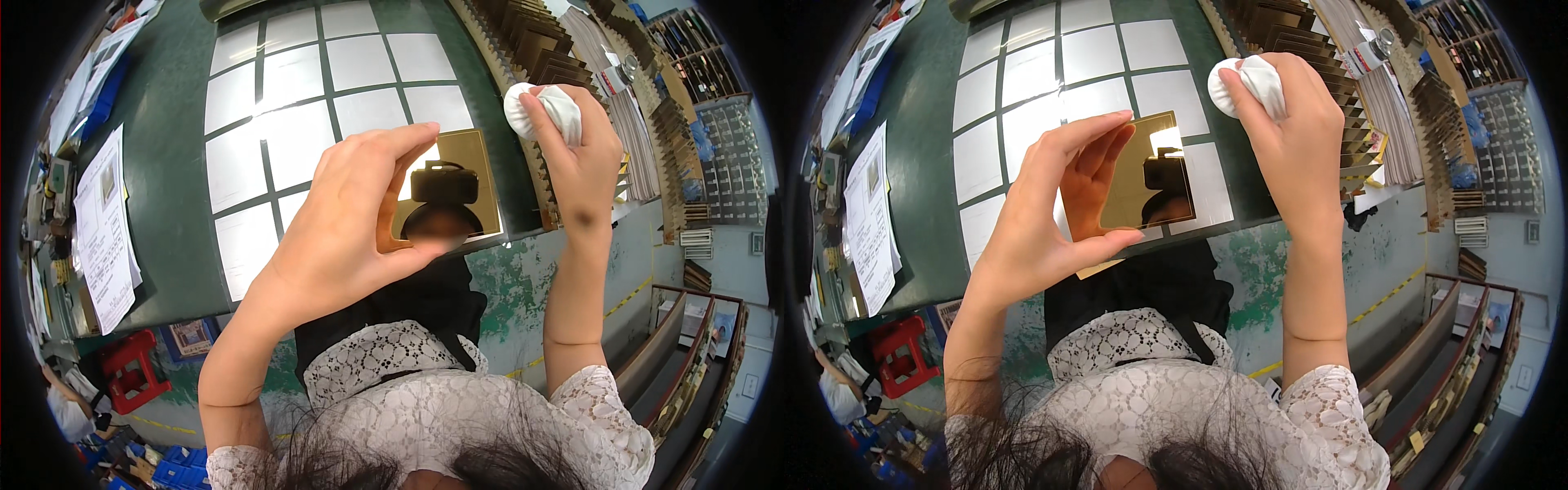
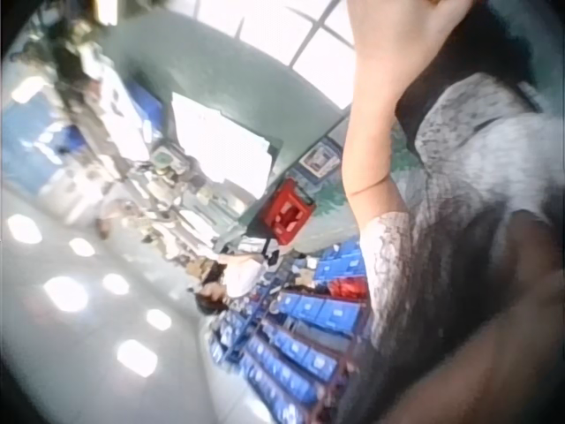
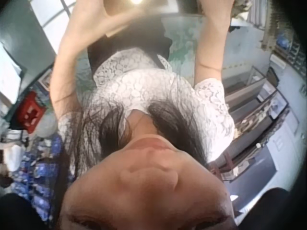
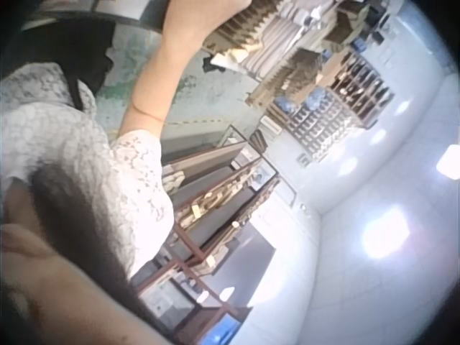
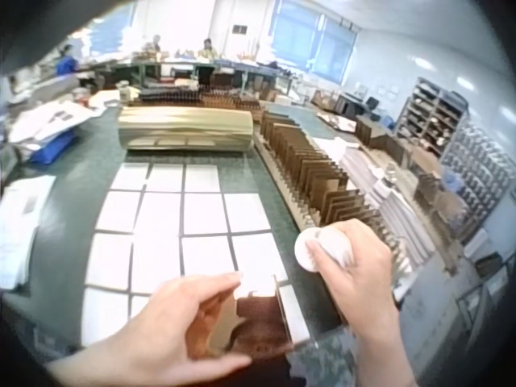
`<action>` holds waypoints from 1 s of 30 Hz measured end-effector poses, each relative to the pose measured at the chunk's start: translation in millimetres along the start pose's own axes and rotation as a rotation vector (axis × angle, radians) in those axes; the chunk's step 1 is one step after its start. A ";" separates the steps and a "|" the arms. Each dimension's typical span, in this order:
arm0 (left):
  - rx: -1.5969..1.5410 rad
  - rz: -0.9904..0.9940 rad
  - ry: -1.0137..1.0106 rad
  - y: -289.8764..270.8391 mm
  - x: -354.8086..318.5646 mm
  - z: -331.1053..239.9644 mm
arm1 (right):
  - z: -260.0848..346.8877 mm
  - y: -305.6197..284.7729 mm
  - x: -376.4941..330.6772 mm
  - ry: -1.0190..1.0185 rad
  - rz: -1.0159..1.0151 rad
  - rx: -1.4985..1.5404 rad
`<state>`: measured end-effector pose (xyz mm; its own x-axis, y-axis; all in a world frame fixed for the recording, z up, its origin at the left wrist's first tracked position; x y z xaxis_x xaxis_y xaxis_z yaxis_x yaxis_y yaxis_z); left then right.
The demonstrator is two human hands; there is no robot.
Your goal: Inspecting and cleaning gold reflective plates and using a utility knife to cut white component sheets.
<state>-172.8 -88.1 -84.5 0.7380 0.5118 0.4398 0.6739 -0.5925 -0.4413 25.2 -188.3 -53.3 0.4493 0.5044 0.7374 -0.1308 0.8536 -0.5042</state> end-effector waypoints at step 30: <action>0.065 -0.193 -0.043 -38.3 -18.5 24.5 | 25.8 13.0 -28.7 0.084 0.074 0.116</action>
<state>-211.4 -59.7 -94.9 0.5946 0.6391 0.4878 0.8029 -0.4401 -0.4021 -12.2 -188.3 -69.4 0.5059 0.5584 0.6574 -0.2659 0.8260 -0.4970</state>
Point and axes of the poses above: each hand's wrist, its own x-axis towards the middle knuckle, its own y-axis out of the palm, z = x × y, the point moved 3 cm from there along x, towards the middle knuckle, and after that the axes turned 12 degrees about -z, right-handed, at the moved point
